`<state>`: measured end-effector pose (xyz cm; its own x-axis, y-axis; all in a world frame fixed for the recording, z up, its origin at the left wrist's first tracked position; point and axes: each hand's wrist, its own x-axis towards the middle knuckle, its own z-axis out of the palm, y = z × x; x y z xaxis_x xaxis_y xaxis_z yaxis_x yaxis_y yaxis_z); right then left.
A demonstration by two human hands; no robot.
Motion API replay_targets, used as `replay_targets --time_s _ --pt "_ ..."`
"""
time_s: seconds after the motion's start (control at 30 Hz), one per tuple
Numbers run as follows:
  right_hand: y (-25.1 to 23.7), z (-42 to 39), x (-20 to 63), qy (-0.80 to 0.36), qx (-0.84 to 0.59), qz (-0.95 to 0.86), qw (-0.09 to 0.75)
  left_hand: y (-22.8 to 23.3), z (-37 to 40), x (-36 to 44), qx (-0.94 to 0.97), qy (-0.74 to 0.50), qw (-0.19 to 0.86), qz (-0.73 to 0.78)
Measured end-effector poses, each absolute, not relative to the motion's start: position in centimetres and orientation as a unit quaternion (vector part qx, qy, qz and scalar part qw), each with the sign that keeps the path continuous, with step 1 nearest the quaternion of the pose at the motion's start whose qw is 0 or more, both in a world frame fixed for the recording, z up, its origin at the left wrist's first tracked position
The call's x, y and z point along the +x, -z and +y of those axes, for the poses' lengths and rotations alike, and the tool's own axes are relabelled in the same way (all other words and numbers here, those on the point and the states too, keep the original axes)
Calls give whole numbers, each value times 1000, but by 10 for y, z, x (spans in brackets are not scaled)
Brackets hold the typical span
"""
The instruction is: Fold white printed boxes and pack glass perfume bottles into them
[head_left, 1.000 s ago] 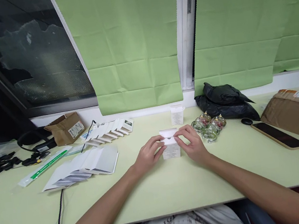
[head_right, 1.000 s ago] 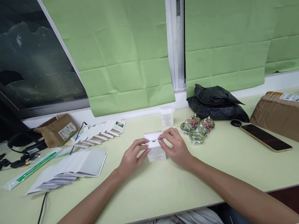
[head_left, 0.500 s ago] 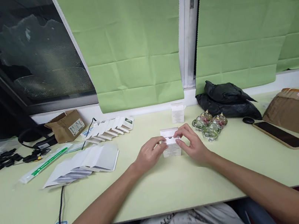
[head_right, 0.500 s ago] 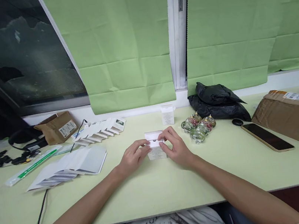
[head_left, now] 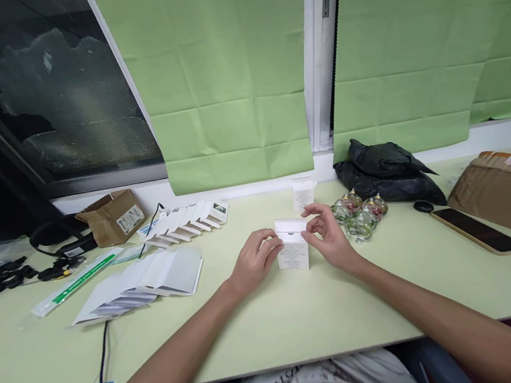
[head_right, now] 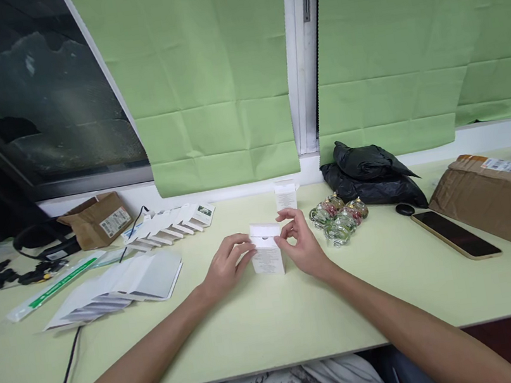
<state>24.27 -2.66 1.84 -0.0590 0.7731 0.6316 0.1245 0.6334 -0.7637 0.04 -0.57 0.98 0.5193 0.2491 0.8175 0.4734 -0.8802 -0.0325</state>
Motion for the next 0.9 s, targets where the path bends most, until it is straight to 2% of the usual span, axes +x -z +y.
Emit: replay_targets --time_s 0.23,0.6,0.9 --pt "-28 -39 243 -186 -307 -765 534 -8 -8 1 -867 417 148 -227" --pt "-27 -40 240 -183 -294 -769 537 -9 -9 4 -861 437 150 -214" --pt "-26 -35 245 -191 -279 -782 524 -2 -6 4 -858 455 113 -208"
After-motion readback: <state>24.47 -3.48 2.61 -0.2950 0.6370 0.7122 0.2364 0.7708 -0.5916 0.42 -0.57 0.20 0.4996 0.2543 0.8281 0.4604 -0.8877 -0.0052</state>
